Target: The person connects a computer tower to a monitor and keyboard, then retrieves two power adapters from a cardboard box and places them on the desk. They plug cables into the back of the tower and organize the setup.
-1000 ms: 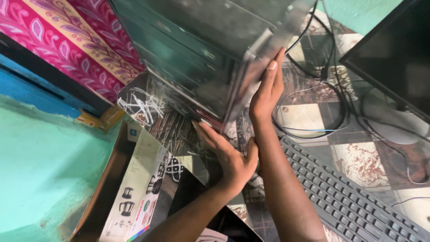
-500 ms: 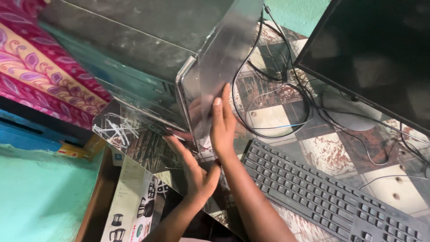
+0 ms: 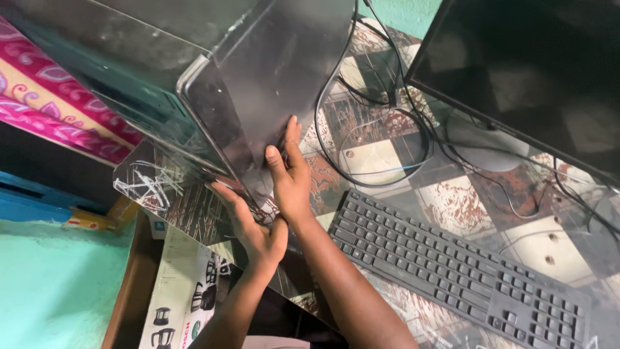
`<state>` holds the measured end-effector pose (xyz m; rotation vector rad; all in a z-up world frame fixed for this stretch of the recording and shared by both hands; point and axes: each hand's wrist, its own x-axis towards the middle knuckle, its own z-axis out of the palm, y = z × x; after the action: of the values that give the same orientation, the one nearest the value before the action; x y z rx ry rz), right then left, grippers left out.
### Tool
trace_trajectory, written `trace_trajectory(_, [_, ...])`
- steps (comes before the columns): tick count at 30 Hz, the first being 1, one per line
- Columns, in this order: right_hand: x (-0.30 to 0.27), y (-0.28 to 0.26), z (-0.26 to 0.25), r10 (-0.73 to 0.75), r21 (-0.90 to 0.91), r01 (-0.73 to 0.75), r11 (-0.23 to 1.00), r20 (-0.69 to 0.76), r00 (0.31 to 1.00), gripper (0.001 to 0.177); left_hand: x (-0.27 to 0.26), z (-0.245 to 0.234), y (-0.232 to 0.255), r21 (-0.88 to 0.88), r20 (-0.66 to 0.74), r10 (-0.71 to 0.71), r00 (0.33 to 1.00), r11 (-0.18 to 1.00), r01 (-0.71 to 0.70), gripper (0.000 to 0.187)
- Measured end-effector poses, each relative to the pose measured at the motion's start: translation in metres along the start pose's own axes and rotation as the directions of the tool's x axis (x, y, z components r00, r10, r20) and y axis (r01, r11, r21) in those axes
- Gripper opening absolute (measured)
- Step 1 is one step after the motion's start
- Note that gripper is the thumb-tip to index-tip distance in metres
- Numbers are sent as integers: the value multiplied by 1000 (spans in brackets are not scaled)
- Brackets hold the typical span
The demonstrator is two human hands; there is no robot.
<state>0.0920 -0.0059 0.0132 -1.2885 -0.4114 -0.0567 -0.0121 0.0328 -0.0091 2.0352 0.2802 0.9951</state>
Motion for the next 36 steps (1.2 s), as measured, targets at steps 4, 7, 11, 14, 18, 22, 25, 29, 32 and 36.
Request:
trace_trajectory(4, [-1,-3,-3,24,107,-29,994,48,999,76,-1,-4,-2,-55,-72,62,996,996,-66,102])
trace_trajectory(7, [-9,-9,-12,79,85,-90,992,122,989,78,1,-14,-20,-140,-137,30,990,989,-49,84])
trace_trajectory(11, [-34,-24,-35,231,5,-236,972,190,954,75,34,-45,-77,-250,-180,4,984,967,-50,48])
trace_trajectory(14, [-55,-42,-60,315,-60,-309,949,118,942,61,82,-78,-125,-342,-216,-54,975,940,-24,26])
trace_trajectory(18, [-85,-61,-98,320,-80,-322,944,-27,947,54,157,-99,-169,-333,-135,22,991,941,-66,12])
trace_trajectory(22, [-103,-63,-124,285,-51,-292,955,-114,952,50,203,-87,-182,-589,-42,-317,948,774,233,17])
trace_trajectory(25, [-105,-67,-126,262,-5,-266,964,-163,951,48,183,-79,-160,-507,-156,-131,979,861,34,28])
trace_trajectory(29, [-89,-92,-123,89,-169,-138,976,-268,959,50,110,-60,-71,-76,-412,308,857,926,-369,46])
trace_trajectory(32, [-75,-108,-114,-69,-169,26,985,-256,964,50,53,-23,10,-51,-305,506,807,837,-545,39])
trace_trajectory(36, [-58,-126,-107,-241,-488,112,866,-210,947,53,43,17,85,76,-135,518,845,855,-513,48])
